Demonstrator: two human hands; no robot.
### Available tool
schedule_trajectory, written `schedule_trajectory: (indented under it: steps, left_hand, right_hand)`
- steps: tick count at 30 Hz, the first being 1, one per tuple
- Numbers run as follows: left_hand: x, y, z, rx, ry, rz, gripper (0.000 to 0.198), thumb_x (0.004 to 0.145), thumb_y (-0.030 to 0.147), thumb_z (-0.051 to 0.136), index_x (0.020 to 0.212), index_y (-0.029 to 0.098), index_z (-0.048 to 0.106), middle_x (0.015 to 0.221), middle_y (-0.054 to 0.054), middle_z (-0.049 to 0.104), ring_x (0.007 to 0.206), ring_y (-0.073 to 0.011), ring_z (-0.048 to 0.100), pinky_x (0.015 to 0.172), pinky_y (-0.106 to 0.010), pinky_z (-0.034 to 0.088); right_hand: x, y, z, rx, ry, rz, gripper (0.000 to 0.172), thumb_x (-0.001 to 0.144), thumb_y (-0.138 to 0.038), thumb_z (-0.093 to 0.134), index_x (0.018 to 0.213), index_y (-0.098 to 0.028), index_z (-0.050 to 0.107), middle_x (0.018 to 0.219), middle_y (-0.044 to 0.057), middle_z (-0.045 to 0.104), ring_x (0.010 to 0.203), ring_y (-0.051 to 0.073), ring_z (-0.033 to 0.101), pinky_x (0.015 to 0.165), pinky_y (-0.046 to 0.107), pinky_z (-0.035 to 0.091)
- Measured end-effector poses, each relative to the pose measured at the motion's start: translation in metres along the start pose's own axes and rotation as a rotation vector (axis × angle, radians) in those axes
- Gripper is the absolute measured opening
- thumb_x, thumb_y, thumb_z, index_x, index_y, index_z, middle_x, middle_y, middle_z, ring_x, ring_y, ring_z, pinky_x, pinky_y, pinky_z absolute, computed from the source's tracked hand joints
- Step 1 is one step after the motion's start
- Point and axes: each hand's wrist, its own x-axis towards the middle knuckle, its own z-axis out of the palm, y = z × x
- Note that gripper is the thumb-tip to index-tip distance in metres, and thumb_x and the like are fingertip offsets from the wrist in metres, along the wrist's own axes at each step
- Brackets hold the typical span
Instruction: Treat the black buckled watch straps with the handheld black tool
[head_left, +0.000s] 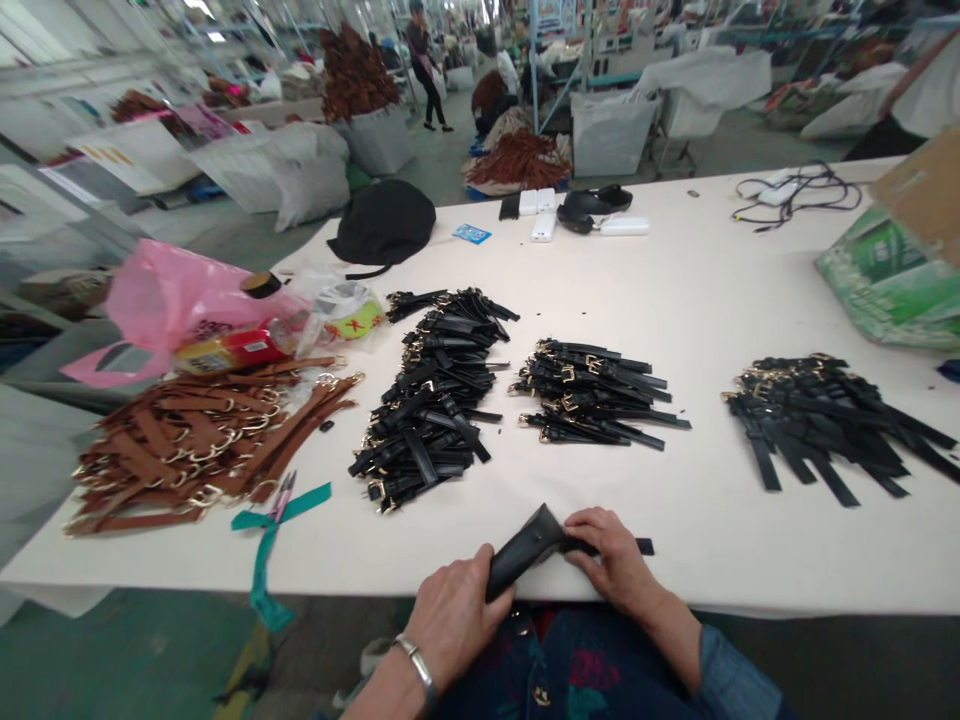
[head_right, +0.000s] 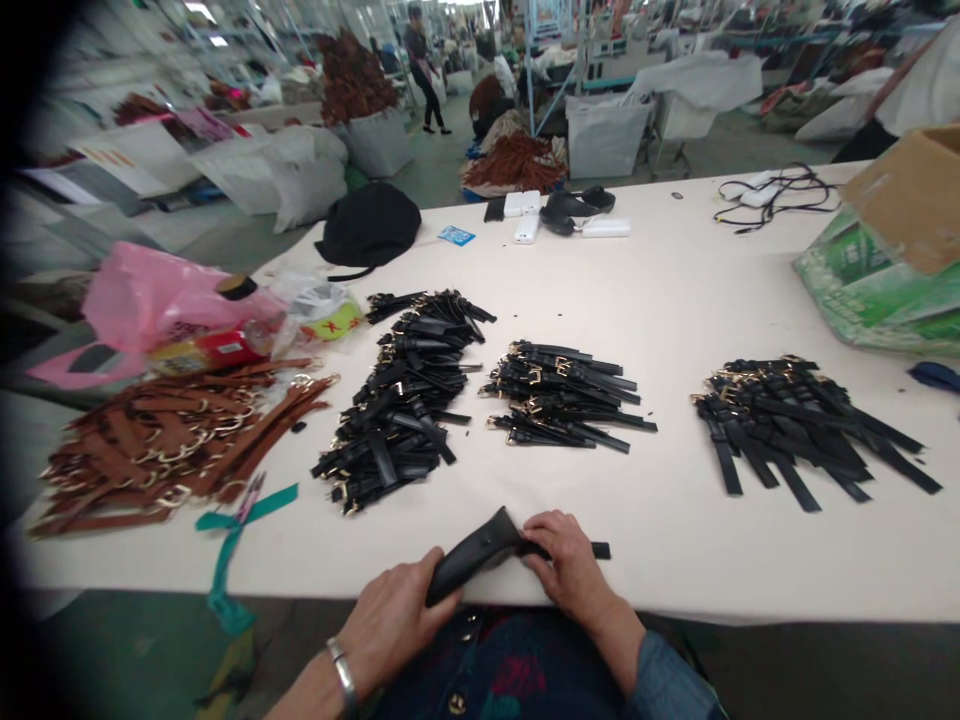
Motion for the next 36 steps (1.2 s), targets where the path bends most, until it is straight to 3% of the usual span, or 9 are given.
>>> schedule_trajectory:
  steps: [3, 7, 17, 27, 36]
  left_hand:
    - [-0.003, -0.009, 0.001, 0.010, 0.020, -0.048, 0.034, 0.080, 0.046, 0.034, 0.100, 0.023, 0.048, 0.082, -0.006, 0.066, 0.077, -0.0218, 0.062, 0.066, -0.031, 0.042]
    - [-0.012, -0.015, 0.001, 0.004, -0.017, 0.004, 0.030, 0.080, 0.045, 0.035, 0.096, 0.023, 0.049, 0.081, -0.005, 0.066, 0.077, -0.0217, 0.062, 0.064, -0.030, 0.042]
    - [-0.001, -0.002, 0.004, -0.023, 0.008, 0.003, 0.033, 0.079, 0.045, 0.036, 0.101, 0.023, 0.049, 0.083, -0.006, 0.066, 0.078, -0.0218, 0.061, 0.066, -0.030, 0.042]
    - [-0.014, -0.027, 0.008, -0.045, 0.009, -0.075, 0.035, 0.079, 0.050, 0.036, 0.098, 0.024, 0.050, 0.079, -0.006, 0.066, 0.074, -0.0218, 0.062, 0.064, -0.029, 0.041]
    - [-0.013, 0.009, -0.010, -0.012, -0.008, 0.070, 0.031, 0.081, 0.044, 0.033, 0.100, 0.024, 0.047, 0.085, -0.005, 0.067, 0.081, -0.0233, 0.062, 0.068, -0.033, 0.043]
  right_hand:
    - [-0.001, -0.001, 0.000, 0.003, -0.005, -0.010, 0.023, 0.079, -0.026, 0.055, 0.101, -0.021, 0.058, 0.097, 0.009, 0.060, 0.090, 0.023, 0.054, 0.078, 0.041, 0.042]
    - [-0.001, -0.003, -0.002, -0.006, -0.004, 0.001, 0.026, 0.078, -0.025, 0.056, 0.104, -0.021, 0.057, 0.099, 0.009, 0.060, 0.092, 0.023, 0.053, 0.080, 0.042, 0.042]
    - [-0.004, 0.001, -0.002, -0.018, 0.035, -0.004, 0.025, 0.077, -0.021, 0.054, 0.102, -0.022, 0.059, 0.100, 0.009, 0.061, 0.094, 0.023, 0.055, 0.080, 0.041, 0.044]
    - [0.000, -0.007, 0.004, -0.113, 0.049, 0.085, 0.021, 0.076, -0.028, 0.059, 0.097, -0.024, 0.062, 0.097, 0.007, 0.060, 0.090, 0.022, 0.054, 0.076, 0.038, 0.044]
    - [0.002, -0.008, 0.002, -0.047, -0.009, 0.078, 0.023, 0.074, -0.019, 0.058, 0.097, -0.022, 0.060, 0.100, 0.008, 0.058, 0.092, 0.022, 0.052, 0.079, 0.039, 0.042]
